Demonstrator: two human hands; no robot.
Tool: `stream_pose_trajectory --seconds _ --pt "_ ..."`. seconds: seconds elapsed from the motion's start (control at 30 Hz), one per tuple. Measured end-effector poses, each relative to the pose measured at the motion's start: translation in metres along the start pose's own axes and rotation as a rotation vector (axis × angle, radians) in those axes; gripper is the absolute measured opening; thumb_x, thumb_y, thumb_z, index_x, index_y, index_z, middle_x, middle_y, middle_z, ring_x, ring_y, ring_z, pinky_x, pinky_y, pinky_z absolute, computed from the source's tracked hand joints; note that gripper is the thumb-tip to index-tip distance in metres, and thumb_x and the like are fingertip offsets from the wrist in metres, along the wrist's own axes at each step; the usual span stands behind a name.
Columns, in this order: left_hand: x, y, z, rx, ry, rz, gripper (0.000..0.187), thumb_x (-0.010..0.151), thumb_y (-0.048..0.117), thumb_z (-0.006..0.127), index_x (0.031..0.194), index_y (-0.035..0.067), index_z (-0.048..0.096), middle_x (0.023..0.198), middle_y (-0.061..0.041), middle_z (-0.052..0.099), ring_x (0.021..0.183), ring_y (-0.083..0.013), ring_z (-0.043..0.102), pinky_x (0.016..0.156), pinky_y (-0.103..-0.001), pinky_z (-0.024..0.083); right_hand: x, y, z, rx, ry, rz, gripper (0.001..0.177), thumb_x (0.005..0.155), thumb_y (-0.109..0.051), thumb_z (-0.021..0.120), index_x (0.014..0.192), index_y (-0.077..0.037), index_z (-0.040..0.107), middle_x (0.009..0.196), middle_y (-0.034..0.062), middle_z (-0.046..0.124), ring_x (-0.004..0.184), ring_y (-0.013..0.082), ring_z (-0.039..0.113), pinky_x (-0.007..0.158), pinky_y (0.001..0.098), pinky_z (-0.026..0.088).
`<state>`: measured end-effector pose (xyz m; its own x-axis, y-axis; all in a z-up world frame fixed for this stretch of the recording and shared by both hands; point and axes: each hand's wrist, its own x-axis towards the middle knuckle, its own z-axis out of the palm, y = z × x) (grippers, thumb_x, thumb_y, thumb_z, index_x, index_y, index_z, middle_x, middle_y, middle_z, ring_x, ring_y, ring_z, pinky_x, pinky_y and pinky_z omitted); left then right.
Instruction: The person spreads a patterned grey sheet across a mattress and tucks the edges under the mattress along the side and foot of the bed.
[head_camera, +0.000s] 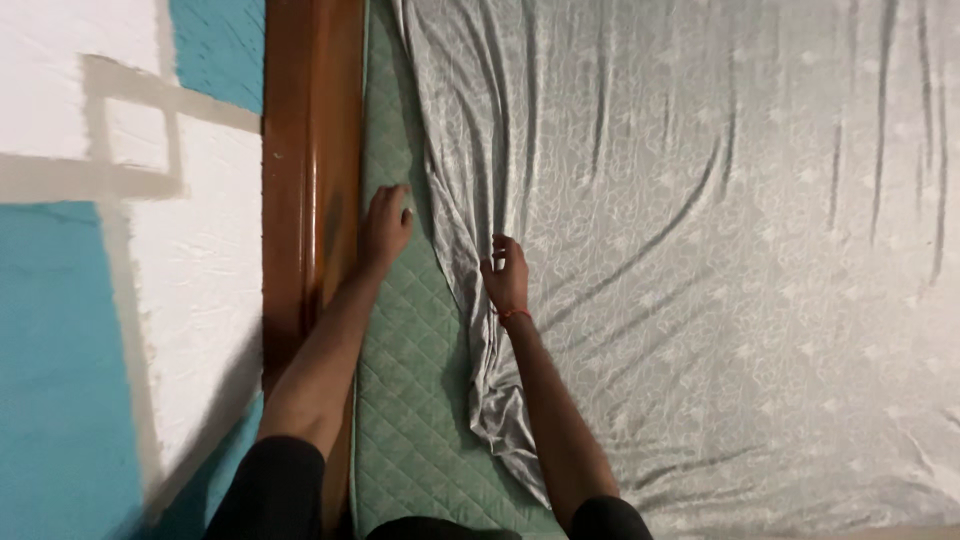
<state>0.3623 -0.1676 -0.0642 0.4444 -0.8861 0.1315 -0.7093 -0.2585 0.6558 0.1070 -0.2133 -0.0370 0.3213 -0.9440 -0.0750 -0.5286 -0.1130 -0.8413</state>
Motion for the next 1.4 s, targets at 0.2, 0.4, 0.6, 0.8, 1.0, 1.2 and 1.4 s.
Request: stream_pose_trajectory --seconds 0.2,0.4,0.6,0.8,1.0,1.2,1.4 --pt "0.039 -0.002 -0.001 0.105 -0.127 0.021 0.058 0.082 0.0 0.073 0.138 0.012 0.058 0.13 -0.014 0.058 0.119 -0.0375 0.057 0.092 -0.046 0.051 0.005 0.025 0.017 -0.044 -0.022 0.002 0.049 0.086 -0.006 0.072 0.133 -0.006 0.057 0.121 0.0181 0.064 0.103 0.0334 0.068 0.079 0.0421 0.057" --pt "0.059 -0.041 0.048 0.297 -0.234 0.217 0.056 0.087 -0.005 0.066 0.14 0.013 0.064 0.145 -0.009 0.057 0.124 -0.0322 0.056 0.093 -0.044 0.05 0.007 0.056 0.048 -0.089 -0.088 0.06 0.053 0.085 -0.011 0.074 0.135 -0.006 0.057 0.129 0.0204 0.064 0.115 0.0406 0.065 0.096 0.0456 0.054" --pt "0.047 -0.067 0.101 0.426 -0.28 0.491 0.031 0.094 0.015 0.062 0.123 0.018 0.074 0.138 -0.005 0.06 0.127 -0.0261 0.054 0.098 -0.051 0.043 0.011 0.066 0.075 -0.152 -0.136 0.023 0.063 0.081 -0.014 0.08 0.137 -0.002 0.054 0.132 0.0251 0.06 0.12 0.0461 0.057 0.099 0.0487 0.049" --pt "0.031 -0.069 0.121 0.602 -0.366 0.547 0.012 0.088 0.019 0.066 0.081 0.018 0.075 0.131 0.002 0.065 0.13 -0.0226 0.054 0.108 -0.048 0.04 0.002 0.099 0.106 -0.273 -0.188 0.123 0.061 0.078 -0.017 0.08 0.132 -0.004 0.057 0.118 0.0206 0.062 0.112 0.0425 0.059 0.096 0.0482 0.049" --pt "0.023 -0.088 0.112 0.469 -0.44 0.629 0.014 0.086 0.009 0.064 0.093 0.013 0.075 0.103 -0.003 0.07 0.114 -0.0224 0.061 0.115 -0.04 0.042 -0.013 0.12 0.121 -0.439 -0.136 0.02 0.016 0.084 -0.011 0.069 0.1 -0.011 0.072 0.107 0.0178 0.066 0.103 0.0394 0.062 0.09 0.0484 0.052" --pt "0.004 -0.126 0.096 0.27 -0.423 0.47 0.025 0.083 -0.002 0.057 0.102 0.006 0.071 0.096 -0.014 0.069 0.1 -0.0327 0.064 0.096 -0.043 0.047 -0.02 0.112 0.138 -0.334 -0.286 0.23 0.024 0.096 -0.008 0.053 0.12 -0.009 0.058 0.095 0.0255 0.07 0.085 0.0472 0.068 0.07 0.0579 0.052" --pt "0.007 -0.124 0.094 0.465 -0.326 0.335 0.007 0.082 0.012 0.068 0.079 0.008 0.073 0.085 -0.012 0.072 0.093 -0.0291 0.067 0.093 -0.042 0.047 -0.033 0.101 0.173 -0.258 -0.352 0.26 0.026 0.097 -0.012 0.053 0.123 -0.01 0.052 0.085 0.0317 0.069 0.081 0.0519 0.068 0.068 0.0615 0.05"
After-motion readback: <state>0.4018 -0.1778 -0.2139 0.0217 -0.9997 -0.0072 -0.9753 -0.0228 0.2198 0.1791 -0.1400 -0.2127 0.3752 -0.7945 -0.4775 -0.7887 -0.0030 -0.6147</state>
